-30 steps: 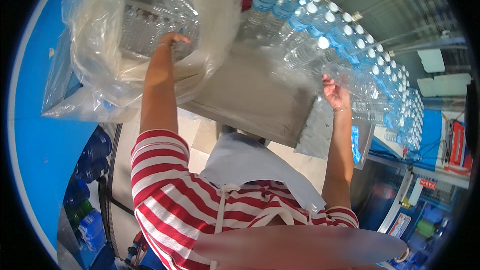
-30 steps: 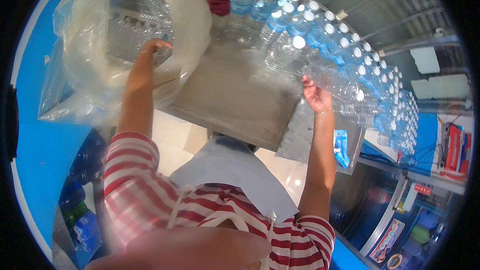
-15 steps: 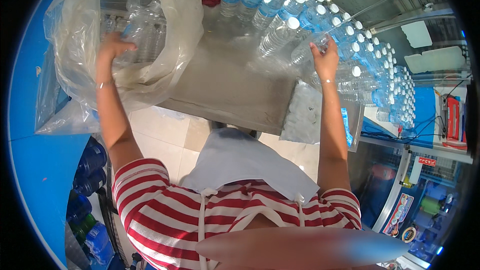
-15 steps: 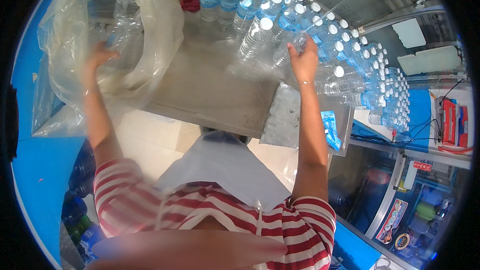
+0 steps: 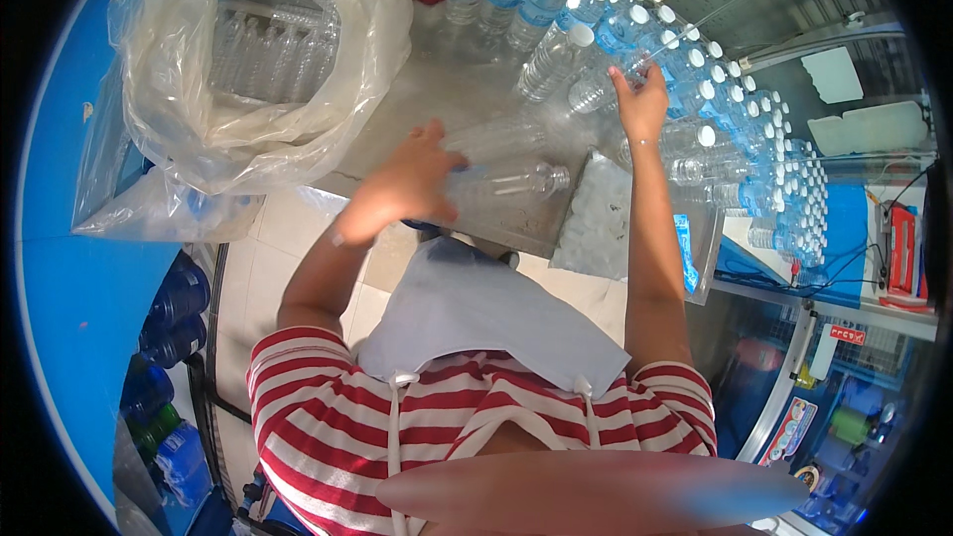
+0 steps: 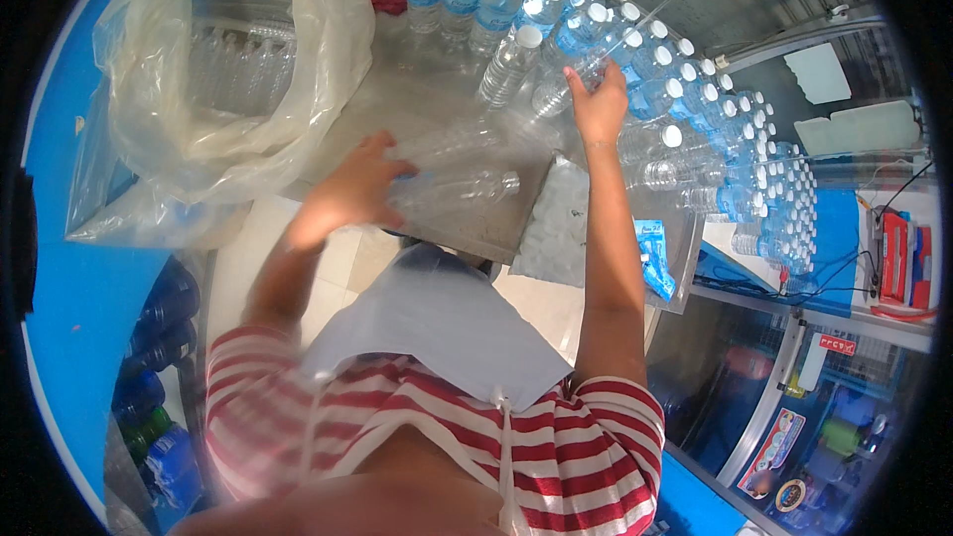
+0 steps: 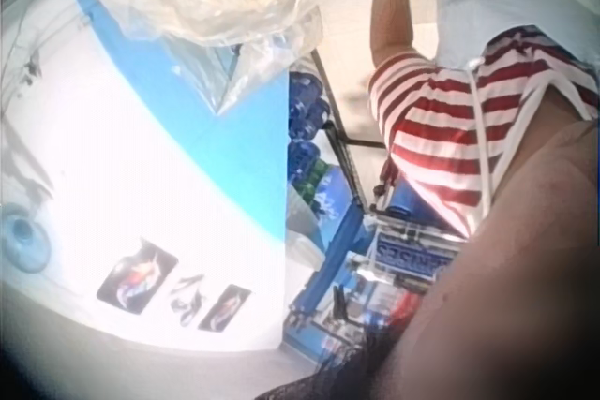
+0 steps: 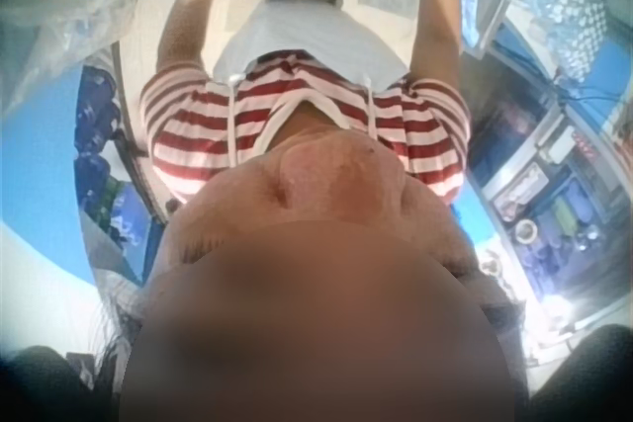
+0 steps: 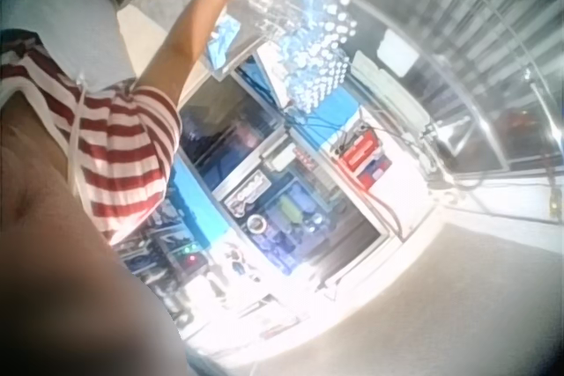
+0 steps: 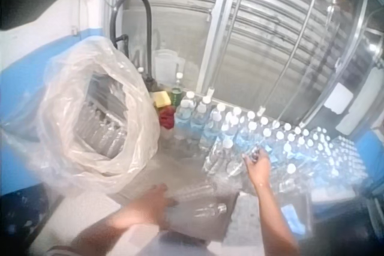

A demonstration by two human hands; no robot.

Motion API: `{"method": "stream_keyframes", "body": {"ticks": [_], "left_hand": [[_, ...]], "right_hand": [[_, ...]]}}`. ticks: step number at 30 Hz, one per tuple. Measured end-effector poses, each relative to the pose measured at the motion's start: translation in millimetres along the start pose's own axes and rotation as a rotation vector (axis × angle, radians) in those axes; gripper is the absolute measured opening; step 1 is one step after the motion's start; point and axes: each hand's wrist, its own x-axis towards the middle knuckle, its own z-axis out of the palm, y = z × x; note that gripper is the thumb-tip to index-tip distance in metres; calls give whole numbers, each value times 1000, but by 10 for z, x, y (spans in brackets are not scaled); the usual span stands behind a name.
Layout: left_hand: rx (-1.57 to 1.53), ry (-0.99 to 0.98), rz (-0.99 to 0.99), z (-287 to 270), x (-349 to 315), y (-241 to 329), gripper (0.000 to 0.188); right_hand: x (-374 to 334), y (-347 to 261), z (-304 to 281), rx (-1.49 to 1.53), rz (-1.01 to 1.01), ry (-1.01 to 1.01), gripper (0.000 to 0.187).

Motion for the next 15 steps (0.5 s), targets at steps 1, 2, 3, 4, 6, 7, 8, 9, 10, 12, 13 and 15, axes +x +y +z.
{"method": "stream_keyframes", "body": {"ticks": [1, 2, 3, 4, 6, 7, 8, 9, 10, 12, 13, 15], "left_hand": [[32, 14, 1, 134, 204, -6, 68], [62, -1, -21, 234, 326, -28, 70], [59, 41, 24, 300, 385, -63, 67], [50, 76, 64, 338, 441, -88, 64], [-286, 75, 88, 351, 546, -113, 56], [-613, 43, 69, 340, 605, -114, 51], [-940, 11, 53, 339, 658, -102, 47], [-1165, -55, 86, 354, 710, -80, 44], [-1389, -127, 122, 381, 767, -48, 41], [-1650, -147, 137, 451, 891, 28, 38], [-1687, -91, 111, 494, 937, 72, 37], [-1729, 16, 39, 566, 1016, 156, 36]], "right_hand": [[-4, -11, 4, -10, -11, 10, 69], [-11, -34, 1, -26, -16, 16, 70], [-16, -68, -16, -49, 0, 31, 71], [-44, -116, -44, -62, -3, 75, 71], [-178, -251, -113, -92, 51, 167, 71], [-257, -328, -164, -39, -18, 172, 68], [-355, -395, -234, 22, -72, 174, 65], [-475, -458, -292, 84, -139, 187, 63], [-627, -518, -316, 168, -108, 72, 57], [-876, -605, -279, 341, -118, -126, 47], [-954, -630, -219, 498, 32, -197, 40], [-1080, -636, -100, 807, 258, -332, 27]]}}
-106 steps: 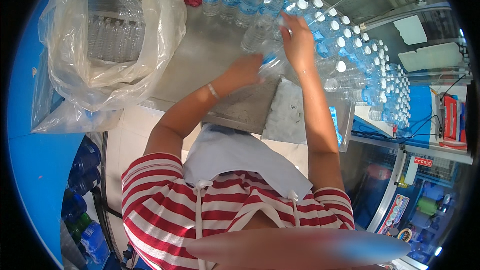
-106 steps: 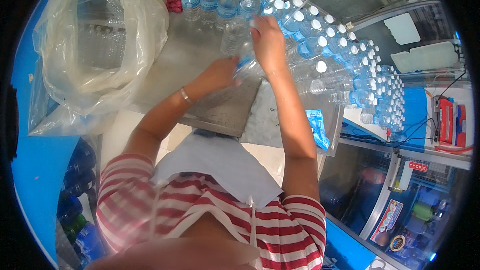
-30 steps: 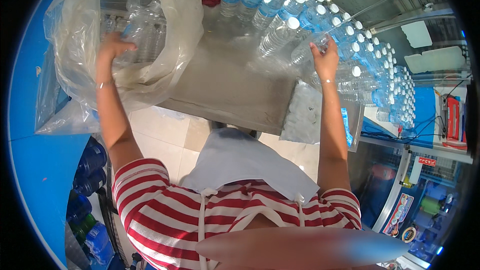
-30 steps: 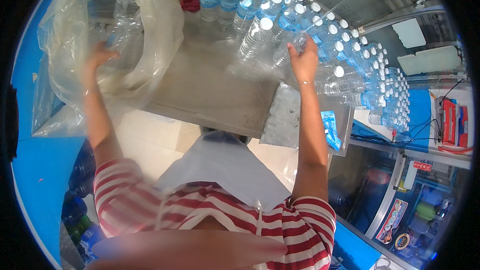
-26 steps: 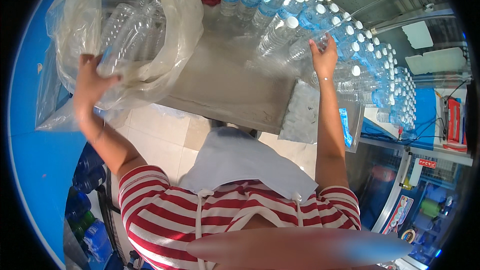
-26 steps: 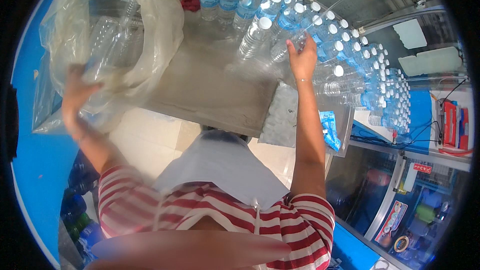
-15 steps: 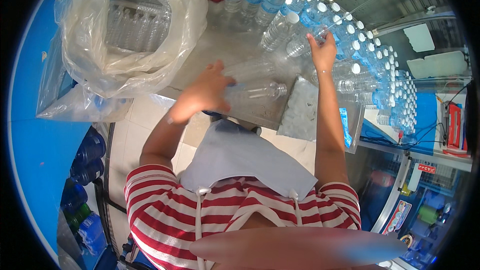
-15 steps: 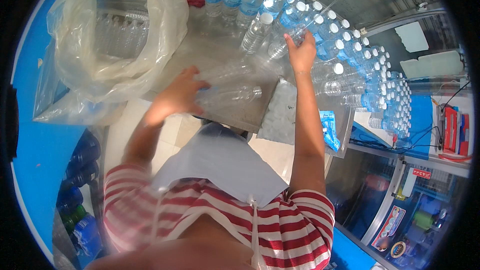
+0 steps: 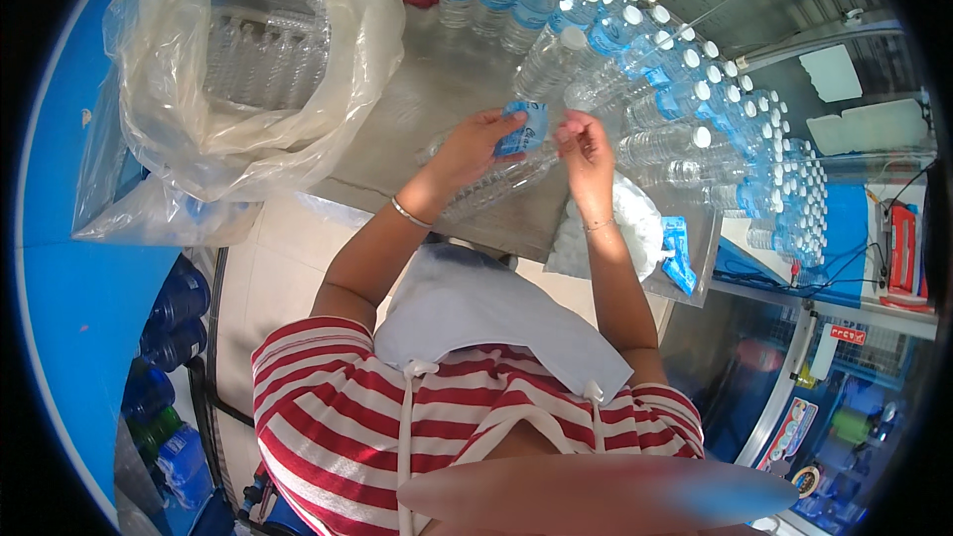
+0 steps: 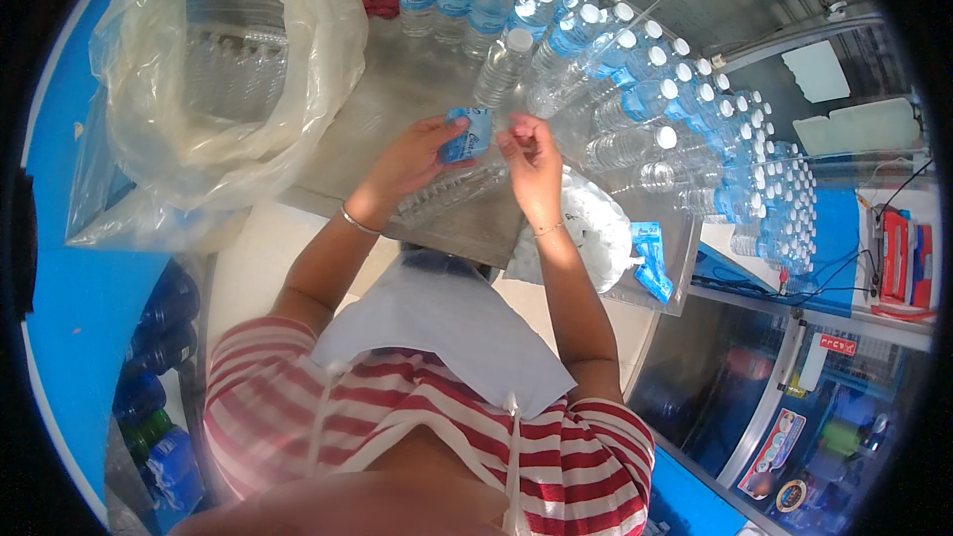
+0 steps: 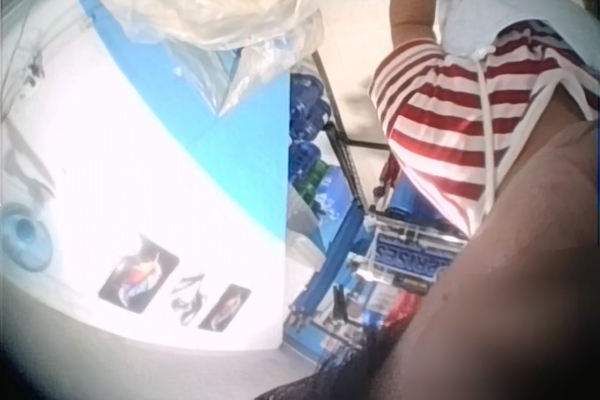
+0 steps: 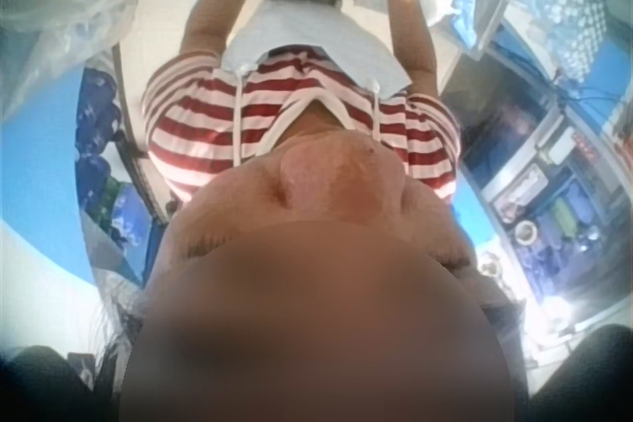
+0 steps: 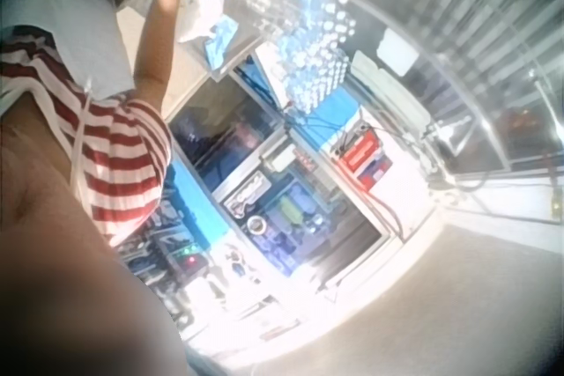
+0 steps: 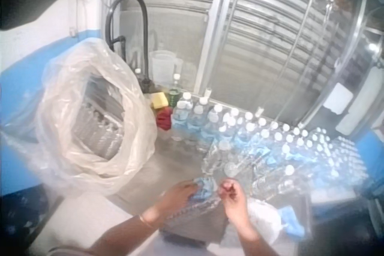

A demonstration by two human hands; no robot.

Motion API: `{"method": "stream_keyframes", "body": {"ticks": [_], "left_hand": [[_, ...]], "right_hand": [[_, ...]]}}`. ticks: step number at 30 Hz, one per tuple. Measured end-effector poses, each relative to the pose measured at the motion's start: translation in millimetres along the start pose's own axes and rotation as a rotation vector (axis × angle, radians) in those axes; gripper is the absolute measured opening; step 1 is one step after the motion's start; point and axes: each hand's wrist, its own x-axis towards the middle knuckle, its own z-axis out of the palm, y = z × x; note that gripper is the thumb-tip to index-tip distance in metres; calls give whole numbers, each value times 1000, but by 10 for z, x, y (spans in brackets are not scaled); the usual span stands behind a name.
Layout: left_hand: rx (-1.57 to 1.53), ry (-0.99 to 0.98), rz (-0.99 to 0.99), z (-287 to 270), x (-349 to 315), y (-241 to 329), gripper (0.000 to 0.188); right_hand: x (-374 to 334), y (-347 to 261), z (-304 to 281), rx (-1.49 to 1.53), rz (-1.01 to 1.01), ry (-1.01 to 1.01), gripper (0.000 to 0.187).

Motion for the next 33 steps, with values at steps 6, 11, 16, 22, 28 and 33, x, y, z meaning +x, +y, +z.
{"method": "stream_keyframes", "body": {"ticks": [6, 11, 16, 22, 28, 33], "left_hand": [[114, 93, 9, 120, 99, -20, 41], [302, 94, 151, 41, 228, 294, 59], [1129, 261, 899, 170, 828, 548, 78], [1138, 131, 756, 86, 1124, 445, 90], [1106, 160, 697, -192, 1153, 153, 97], [1129, 173, 810, -88, 1052, 253, 97]], "right_hand": [[136, 67, -66, 150, 107, -96, 8], [552, -456, -457, -141, 21, 30, 5], [1117, -773, -297, -828, -586, -141, 15], [1287, -752, -47, -991, -406, -205, 30], [1204, -395, 105, -749, -647, -63, 34], [1180, -489, 108, -568, -618, 67, 28]]}}
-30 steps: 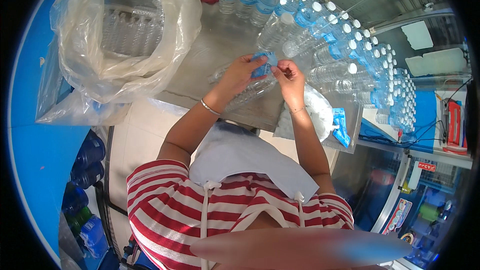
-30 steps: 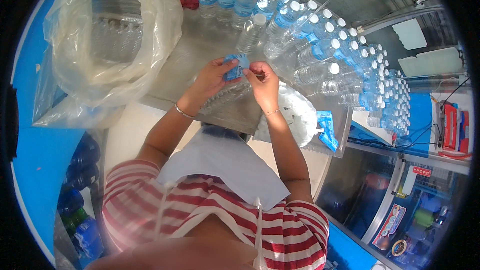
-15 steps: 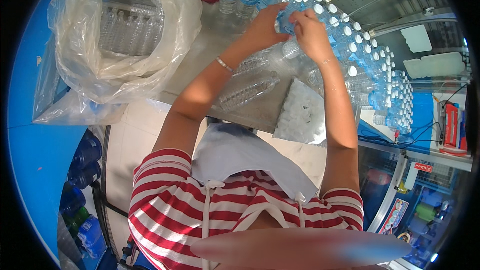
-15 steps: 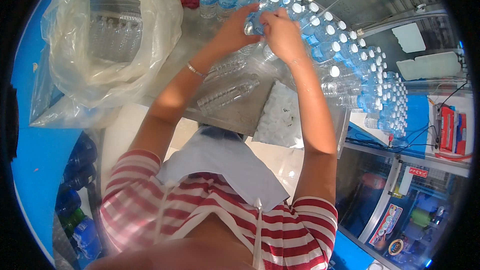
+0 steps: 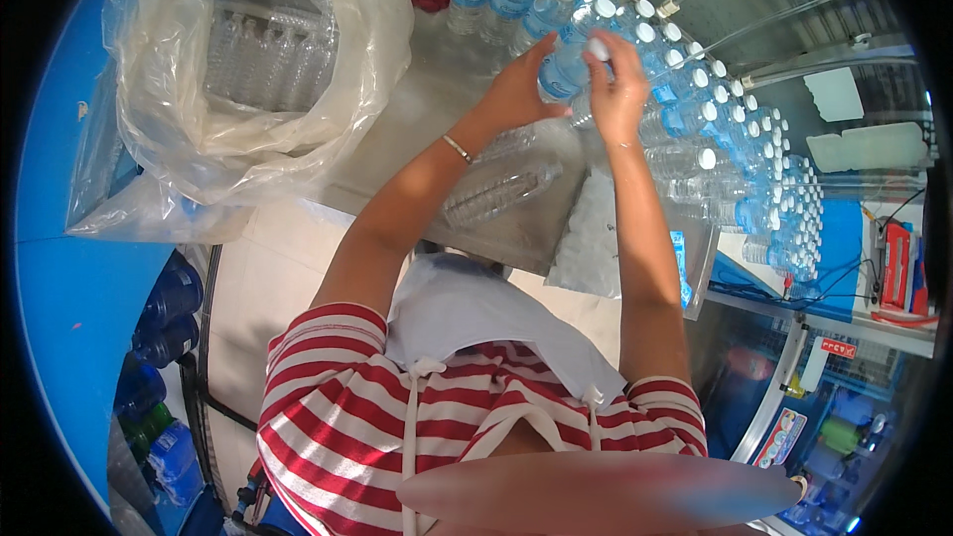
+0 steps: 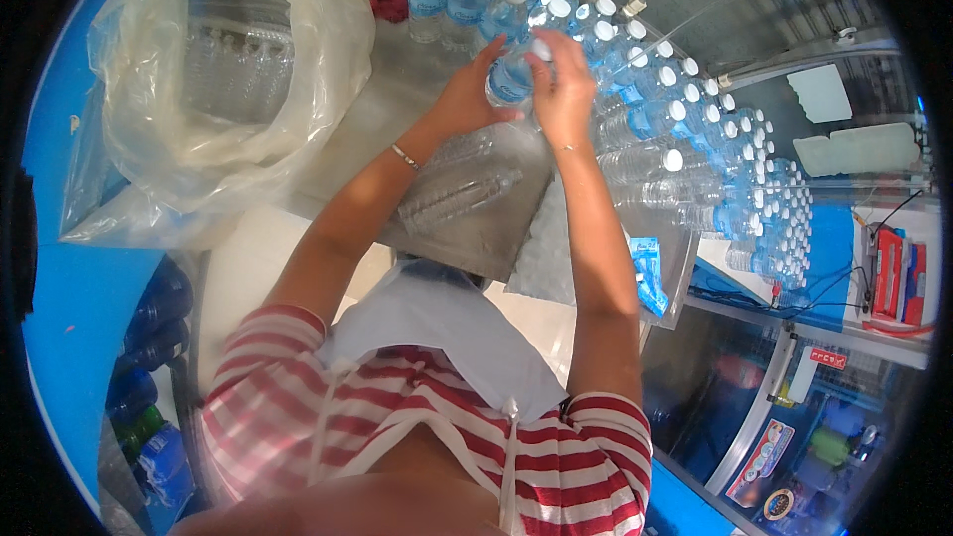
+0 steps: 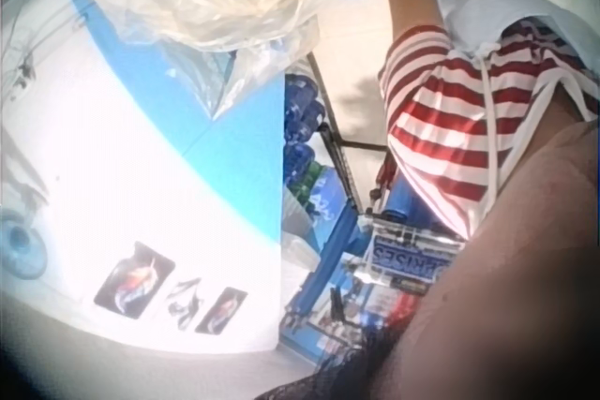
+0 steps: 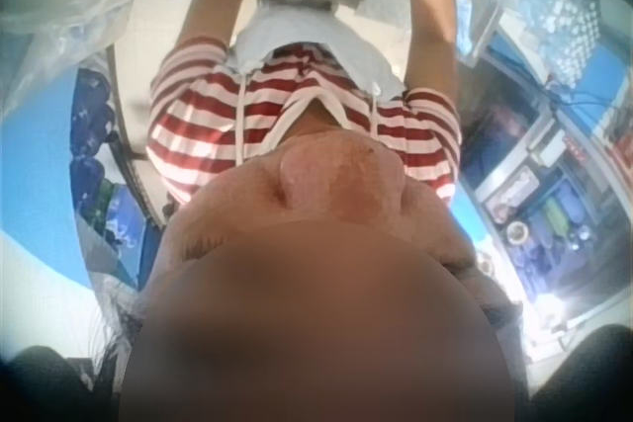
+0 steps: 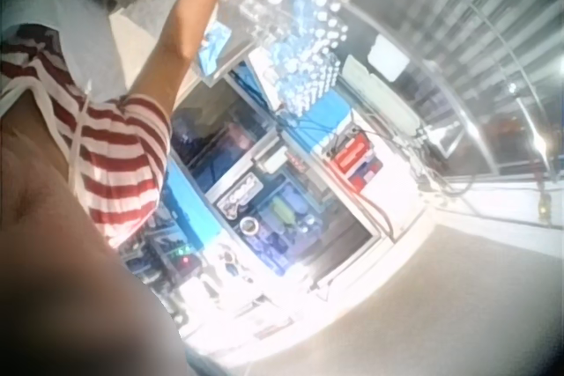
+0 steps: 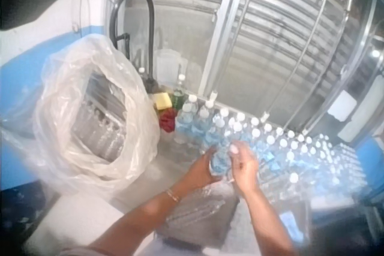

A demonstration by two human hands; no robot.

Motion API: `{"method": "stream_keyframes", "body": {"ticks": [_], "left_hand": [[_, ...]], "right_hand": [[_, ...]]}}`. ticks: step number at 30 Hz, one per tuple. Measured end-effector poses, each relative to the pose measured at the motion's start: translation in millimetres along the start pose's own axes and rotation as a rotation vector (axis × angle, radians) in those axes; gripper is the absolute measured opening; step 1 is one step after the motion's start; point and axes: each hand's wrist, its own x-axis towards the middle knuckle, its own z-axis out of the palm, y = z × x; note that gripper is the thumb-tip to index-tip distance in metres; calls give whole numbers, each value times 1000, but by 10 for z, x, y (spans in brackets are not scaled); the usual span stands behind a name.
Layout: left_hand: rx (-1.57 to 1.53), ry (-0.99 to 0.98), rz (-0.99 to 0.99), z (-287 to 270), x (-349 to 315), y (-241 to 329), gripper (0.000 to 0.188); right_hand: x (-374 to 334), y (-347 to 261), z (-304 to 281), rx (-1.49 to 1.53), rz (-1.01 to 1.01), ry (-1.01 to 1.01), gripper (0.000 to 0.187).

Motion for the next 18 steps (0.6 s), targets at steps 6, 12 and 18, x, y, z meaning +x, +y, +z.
{"method": "stream_keyframes", "body": {"ticks": [6, 12, 18], "left_hand": [[-501, -455, -346, -380, -173, 879, 61], [-960, -662, -581, -604, -327, 1150, 47], [-1636, -852, -796, -892, -588, 1313, 57]], "right_hand": [[144, -156, -423, 988, 244, -12, 35], [-50, -304, -602, 800, 349, -114, 30], [-56, -550, -994, 321, -353, -192, 43]]}}
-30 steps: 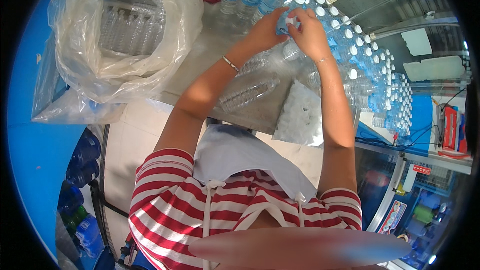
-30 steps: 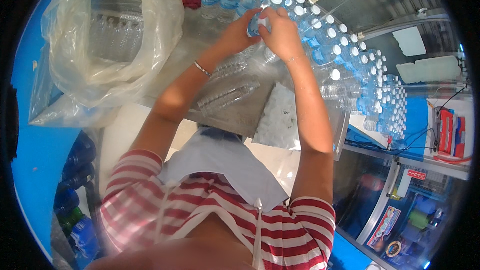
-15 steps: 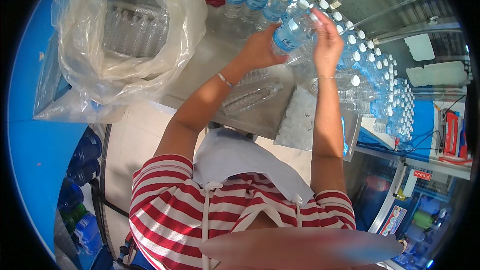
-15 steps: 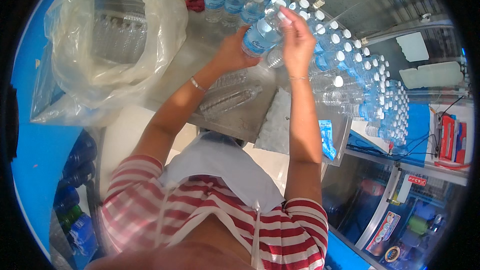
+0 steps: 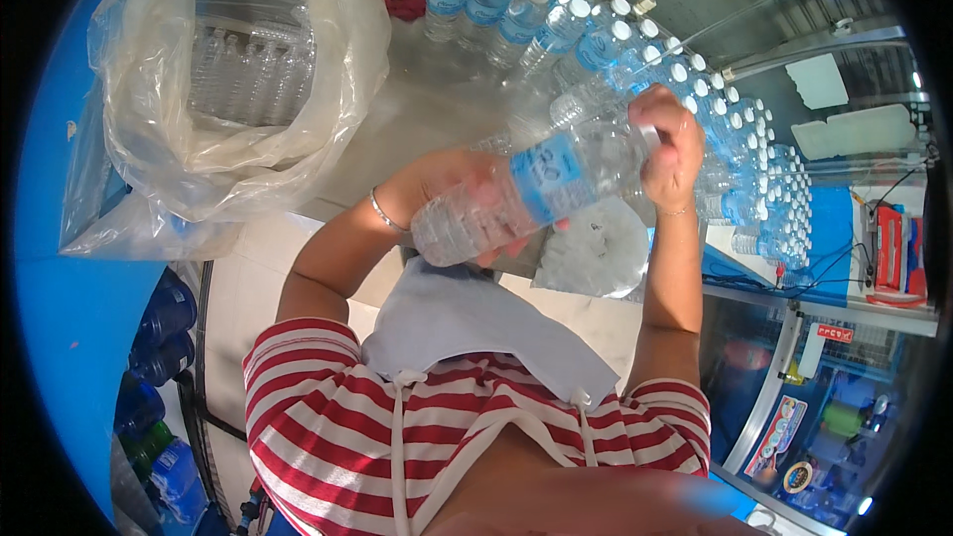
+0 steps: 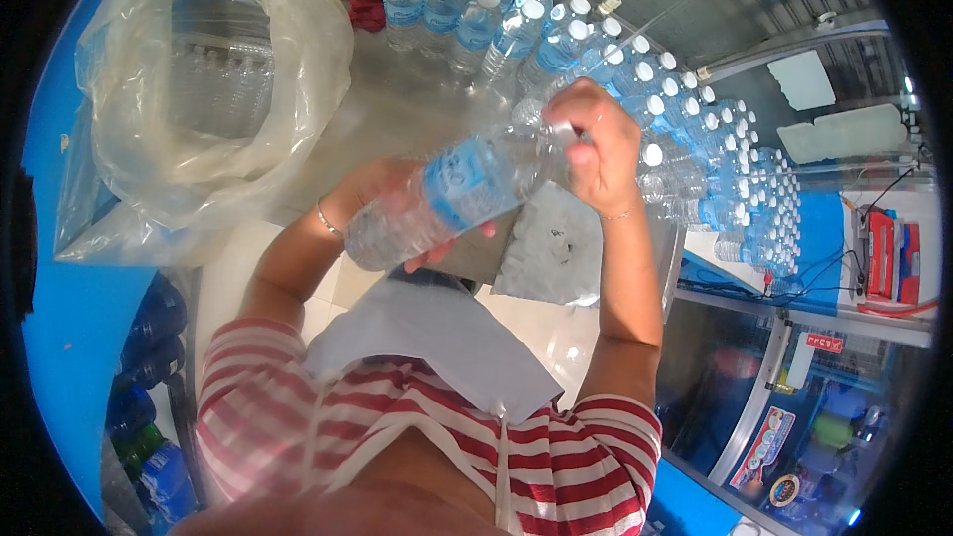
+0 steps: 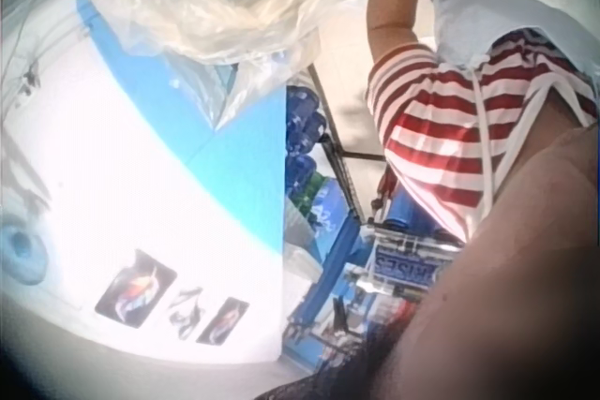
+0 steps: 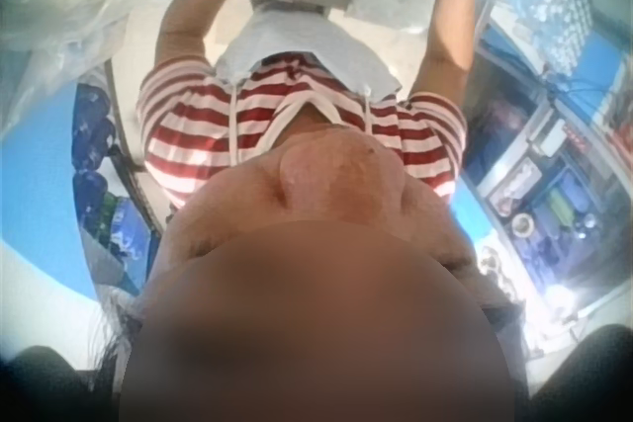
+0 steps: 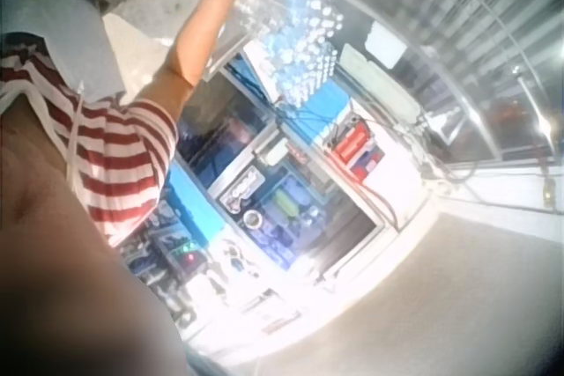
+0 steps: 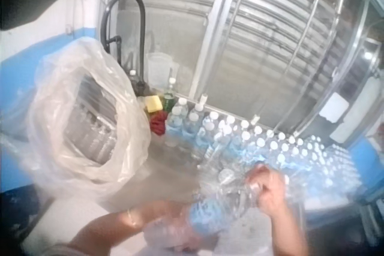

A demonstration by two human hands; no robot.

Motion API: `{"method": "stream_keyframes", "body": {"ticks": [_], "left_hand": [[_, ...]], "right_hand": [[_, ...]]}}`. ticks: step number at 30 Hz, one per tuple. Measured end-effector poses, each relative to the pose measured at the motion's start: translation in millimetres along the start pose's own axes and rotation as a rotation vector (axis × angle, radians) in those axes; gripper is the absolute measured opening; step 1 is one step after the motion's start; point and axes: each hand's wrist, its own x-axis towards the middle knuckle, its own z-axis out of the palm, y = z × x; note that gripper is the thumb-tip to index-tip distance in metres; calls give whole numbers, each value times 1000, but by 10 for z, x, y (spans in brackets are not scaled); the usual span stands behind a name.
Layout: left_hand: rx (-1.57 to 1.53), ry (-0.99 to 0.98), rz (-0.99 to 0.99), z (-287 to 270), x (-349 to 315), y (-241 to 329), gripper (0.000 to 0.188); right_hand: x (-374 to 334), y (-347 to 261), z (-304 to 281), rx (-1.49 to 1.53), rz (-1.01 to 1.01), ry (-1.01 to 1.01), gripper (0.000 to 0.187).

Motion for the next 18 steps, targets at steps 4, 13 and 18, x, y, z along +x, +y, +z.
{"method": "stream_keyframes", "body": {"ticks": [4, 13, 18], "left_hand": [[539, 14, -77, 14, 18, 143, 67], [1933, 805, -15, -135, 70, 42, 70], [1954, 989, 171, -258, 80, 38, 78]], "right_hand": [[0, -25, 16, -162, -93, -52, 32], [-212, 537, 363, -116, 906, -265, 36], [-121, 565, 460, -241, 572, -103, 34]]}}
